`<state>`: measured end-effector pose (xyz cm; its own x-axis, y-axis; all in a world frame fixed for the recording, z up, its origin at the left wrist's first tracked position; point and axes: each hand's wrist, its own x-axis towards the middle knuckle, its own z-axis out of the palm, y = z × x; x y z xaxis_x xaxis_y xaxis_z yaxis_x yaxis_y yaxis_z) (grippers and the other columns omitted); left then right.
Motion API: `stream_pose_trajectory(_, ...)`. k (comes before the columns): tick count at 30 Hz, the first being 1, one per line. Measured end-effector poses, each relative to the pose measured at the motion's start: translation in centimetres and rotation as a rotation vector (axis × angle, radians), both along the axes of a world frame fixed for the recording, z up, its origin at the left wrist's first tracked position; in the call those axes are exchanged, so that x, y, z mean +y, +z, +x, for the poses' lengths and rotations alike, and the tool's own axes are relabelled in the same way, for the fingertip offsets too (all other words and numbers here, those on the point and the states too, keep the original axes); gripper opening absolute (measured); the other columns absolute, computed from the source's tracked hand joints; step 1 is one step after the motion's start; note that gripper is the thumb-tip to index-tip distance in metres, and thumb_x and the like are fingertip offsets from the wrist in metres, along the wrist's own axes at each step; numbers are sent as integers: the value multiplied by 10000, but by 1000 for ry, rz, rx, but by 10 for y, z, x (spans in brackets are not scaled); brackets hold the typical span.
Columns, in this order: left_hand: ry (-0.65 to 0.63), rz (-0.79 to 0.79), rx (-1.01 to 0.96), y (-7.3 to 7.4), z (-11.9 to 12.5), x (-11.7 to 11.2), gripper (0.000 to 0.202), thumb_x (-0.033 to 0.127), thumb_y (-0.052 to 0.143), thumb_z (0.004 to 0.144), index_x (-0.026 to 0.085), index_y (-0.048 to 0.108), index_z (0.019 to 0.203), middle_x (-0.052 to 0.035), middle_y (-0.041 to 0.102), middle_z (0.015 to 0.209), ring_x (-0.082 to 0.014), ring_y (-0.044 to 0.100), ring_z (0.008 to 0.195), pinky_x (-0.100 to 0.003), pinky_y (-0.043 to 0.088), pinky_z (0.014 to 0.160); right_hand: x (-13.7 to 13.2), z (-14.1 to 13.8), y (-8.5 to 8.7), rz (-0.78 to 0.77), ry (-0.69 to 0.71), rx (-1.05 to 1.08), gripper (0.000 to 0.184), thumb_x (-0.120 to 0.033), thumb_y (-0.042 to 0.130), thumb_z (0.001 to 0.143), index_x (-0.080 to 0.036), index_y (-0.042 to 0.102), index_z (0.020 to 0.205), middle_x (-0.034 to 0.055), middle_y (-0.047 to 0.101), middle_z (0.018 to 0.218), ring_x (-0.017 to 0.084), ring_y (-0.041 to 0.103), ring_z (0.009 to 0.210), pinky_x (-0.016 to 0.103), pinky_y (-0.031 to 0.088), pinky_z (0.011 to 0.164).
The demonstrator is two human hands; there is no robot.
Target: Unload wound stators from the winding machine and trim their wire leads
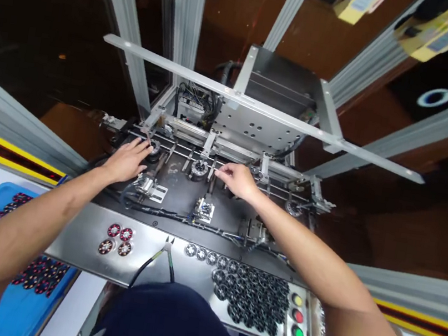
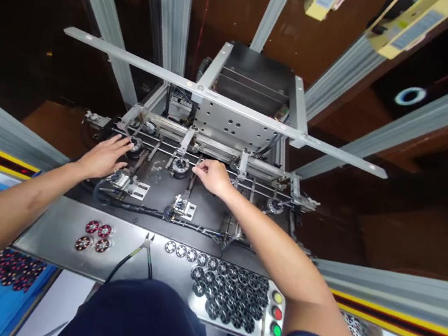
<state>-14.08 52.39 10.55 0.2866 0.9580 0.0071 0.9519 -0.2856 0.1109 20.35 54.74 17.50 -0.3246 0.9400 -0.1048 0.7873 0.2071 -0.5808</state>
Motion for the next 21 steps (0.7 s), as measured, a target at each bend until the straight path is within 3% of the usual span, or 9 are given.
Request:
stream_pose_trajectory(3, 36, 36, -17, 14, 1, -3, 564, 341, 536, 860, 106, 515, 1373, -173, 381, 1547, -372, 327, 1432, -501, 354, 1128, 12, -9, -21, -38, -10, -71, 162, -296, 677, 855, -138, 705, 835, 73, 731, 971, 195, 661, 943, 319, 469, 868)
stream_pose_trajectory(6, 78, 108, -36, 40, 9, -19, 572, 421, 459, 916, 77, 506, 1371, -190, 450, 1495, -322, 396, 1401, -459, 343, 1156, 18, -32, -36, -119, -32, -134, 270, -405, 646, 884, -137, 678, 881, 67, 707, 1008, 189, 656, 963, 379, 501, 902)
stream_pose_trajectory(10, 53, 244, -193, 77, 40, -53, 482, 452, 454, 940, 173, 561, 1319, -116, 542, 1433, -258, 452, 1369, -450, 351, 1171, 16, -52, -50, -242, -85, -207, 297, -407, 596, 924, -151, 637, 1070, 74, 662, 1106, 195, 647, 985, 406, 540, 873)
stream_pose_trajectory(12, 4, 280, -267, 86, 59, -67, 425, 432, 490, 935, 211, 587, 1285, -86, 564, 1414, -250, 464, 1361, -466, 367, 1164, 15, -52, -53, -288, -86, -226, 286, -366, 600, 928, -155, 619, 1120, 77, 646, 1135, 198, 643, 996, 401, 549, 861)
stream_pose_trajectory(15, -53, 269, -293, 80, 86, -74, 397, 398, 508, 934, 182, 604, 1253, -97, 564, 1412, -247, 447, 1374, -462, 373, 1164, 22, -43, -52, -336, -60, -227, 287, -344, 602, 929, -153, 609, 1144, 78, 638, 1148, 201, 642, 999, 394, 555, 851)
stream_pose_trajectory(21, -92, 125, -227, 30, 133, -50, 428, 320, 534, 919, 111, 576, 1290, -152, 521, 1451, -301, 396, 1408, -473, 395, 1138, 51, -33, -45, -407, -26, -226, 304, -346, 606, 926, -140, 606, 1150, 74, 637, 1145, 207, 644, 986, 395, 563, 835)
